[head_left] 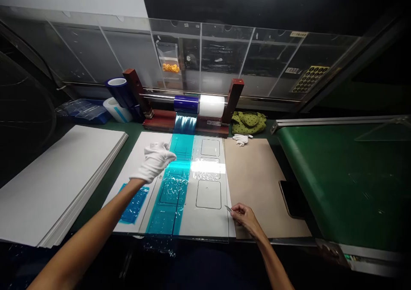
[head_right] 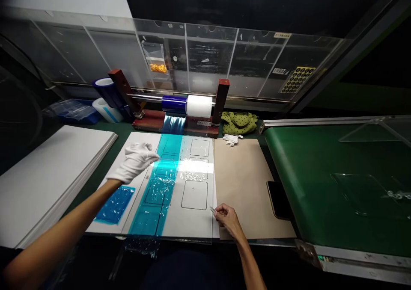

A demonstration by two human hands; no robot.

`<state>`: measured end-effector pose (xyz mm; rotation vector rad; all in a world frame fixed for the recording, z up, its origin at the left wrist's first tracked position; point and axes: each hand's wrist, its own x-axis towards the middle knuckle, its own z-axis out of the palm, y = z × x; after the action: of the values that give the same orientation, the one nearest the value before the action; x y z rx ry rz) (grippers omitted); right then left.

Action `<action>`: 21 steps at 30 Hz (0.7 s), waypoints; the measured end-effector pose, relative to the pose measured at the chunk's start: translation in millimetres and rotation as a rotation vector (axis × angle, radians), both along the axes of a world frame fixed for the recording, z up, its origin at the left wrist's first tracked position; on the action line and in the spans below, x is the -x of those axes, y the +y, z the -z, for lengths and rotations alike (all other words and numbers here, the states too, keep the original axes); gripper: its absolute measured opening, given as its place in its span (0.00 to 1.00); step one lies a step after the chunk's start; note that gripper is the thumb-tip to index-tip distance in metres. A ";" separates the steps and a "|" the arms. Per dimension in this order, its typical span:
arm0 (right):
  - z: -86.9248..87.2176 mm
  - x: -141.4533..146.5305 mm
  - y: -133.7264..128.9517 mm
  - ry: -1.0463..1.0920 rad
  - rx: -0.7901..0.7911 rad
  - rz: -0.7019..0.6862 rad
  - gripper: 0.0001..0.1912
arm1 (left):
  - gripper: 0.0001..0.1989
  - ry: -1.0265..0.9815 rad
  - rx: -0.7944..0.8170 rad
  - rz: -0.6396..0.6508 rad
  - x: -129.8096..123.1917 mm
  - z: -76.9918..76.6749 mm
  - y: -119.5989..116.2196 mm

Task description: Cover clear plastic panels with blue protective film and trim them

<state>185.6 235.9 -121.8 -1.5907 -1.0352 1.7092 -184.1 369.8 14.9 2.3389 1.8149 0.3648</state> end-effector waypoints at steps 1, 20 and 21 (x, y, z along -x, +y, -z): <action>3.8 0.5 -2.8 0.001 0.009 0.008 0.19 | 0.19 0.020 0.023 0.011 4.8 -3.5 12.1; 3.6 9.8 -27.4 -0.058 0.157 0.172 0.22 | 0.12 0.103 0.297 0.055 13.3 52.5 92.5; 2.9 9.8 -28.4 -0.064 0.161 0.183 0.22 | 0.13 0.099 0.298 0.056 13.3 54.4 95.0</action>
<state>175.9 207.5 -124.7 -1.7928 -0.7709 1.6616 -197.4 464.9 -39.5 2.2270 1.7046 -0.0289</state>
